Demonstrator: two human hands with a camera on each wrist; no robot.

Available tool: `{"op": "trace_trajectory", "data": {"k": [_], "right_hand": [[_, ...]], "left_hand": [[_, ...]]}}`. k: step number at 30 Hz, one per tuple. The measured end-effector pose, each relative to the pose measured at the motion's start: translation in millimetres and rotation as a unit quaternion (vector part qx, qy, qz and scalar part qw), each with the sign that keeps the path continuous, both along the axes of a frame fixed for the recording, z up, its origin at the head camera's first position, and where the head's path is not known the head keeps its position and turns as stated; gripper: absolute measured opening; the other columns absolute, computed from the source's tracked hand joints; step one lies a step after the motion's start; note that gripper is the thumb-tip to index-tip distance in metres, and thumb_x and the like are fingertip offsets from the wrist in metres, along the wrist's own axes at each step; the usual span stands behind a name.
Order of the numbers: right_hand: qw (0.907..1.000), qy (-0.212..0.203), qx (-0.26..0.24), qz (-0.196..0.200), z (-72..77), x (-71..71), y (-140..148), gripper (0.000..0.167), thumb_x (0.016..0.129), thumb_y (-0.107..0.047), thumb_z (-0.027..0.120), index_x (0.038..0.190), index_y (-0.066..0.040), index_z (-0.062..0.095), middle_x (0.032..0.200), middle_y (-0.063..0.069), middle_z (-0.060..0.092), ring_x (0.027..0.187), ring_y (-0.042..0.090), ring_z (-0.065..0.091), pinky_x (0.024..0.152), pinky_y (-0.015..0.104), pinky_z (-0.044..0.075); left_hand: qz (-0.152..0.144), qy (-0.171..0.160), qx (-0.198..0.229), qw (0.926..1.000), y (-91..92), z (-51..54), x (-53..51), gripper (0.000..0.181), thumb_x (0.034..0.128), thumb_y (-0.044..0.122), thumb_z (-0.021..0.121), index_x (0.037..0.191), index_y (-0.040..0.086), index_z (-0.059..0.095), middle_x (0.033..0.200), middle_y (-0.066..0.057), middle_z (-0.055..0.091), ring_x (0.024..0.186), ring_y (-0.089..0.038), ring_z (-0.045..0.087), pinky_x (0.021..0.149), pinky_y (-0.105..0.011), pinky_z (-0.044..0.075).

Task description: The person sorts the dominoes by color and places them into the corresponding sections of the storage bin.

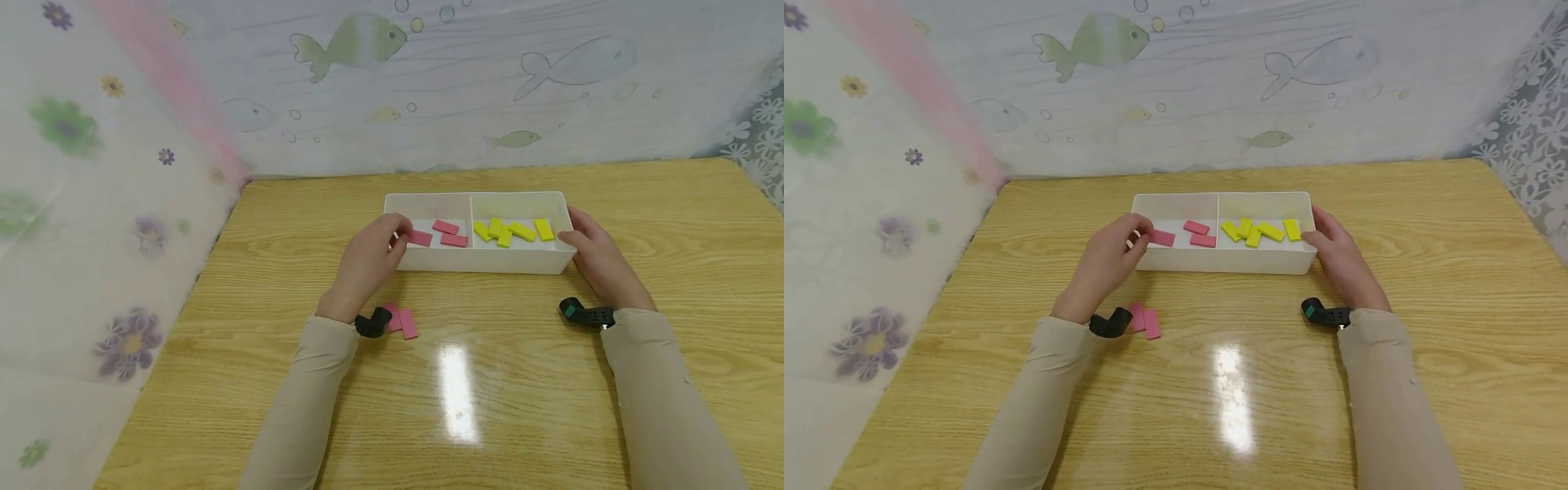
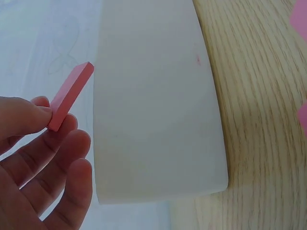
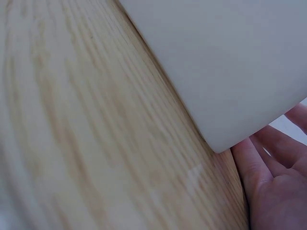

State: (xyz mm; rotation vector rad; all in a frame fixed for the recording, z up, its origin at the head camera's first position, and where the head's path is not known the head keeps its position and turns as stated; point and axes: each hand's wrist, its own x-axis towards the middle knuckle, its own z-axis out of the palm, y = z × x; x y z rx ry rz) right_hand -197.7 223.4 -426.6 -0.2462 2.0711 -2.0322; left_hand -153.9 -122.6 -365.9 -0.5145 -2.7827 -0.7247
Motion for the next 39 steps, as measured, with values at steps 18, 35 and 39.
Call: {"op": "trace_trajectory", "data": {"k": [18,35,39], "right_hand": [[1.0,-0.003,-0.003,-0.002,-0.5,-0.6,-0.2,0.058,0.095,-0.019,0.042,0.144,-0.02,0.012,0.149,-0.003,0.006,0.133,0.012,0.006,0.106,0.037,0.011],[1.0,-0.004,0.002,-0.003,0.9,0.5,-0.4,0.059,0.095,-0.021,0.041,0.145,-0.02,0.01,0.149,-0.004,0.005,0.133,0.011,0.004,0.106,0.037,0.009],[0.9999,-0.008,0.008,-0.007,0.9,0.6,-0.1,0.059,0.095,-0.021,0.041,0.145,-0.02,0.01,0.149,-0.004,0.004,0.133,0.011,0.004,0.107,0.038,0.008]], "left_hand": [[0.0,0.002,-0.021,0.9998,1.4,-6.8,-4.6,0.025,0.089,0.018,0.053,0.112,0.017,0.062,0.101,0.006,0.062,0.09,-0.013,0.054,0.073,-0.024,0.044],[-0.011,0.029,0.012,0.9994,6.5,-18.1,-10.8,0.021,0.0881,0.016,0.055,0.105,0.017,0.068,0.096,0.005,0.065,0.086,-0.012,0.053,0.073,-0.026,0.042],[0.0,0.037,0.021,0.9991,9.3,-20.8,-11.3,0.021,0.0874,0.018,0.057,0.105,0.015,0.068,0.097,0.004,0.066,0.087,-0.014,0.053,0.075,-0.026,0.042]]}}
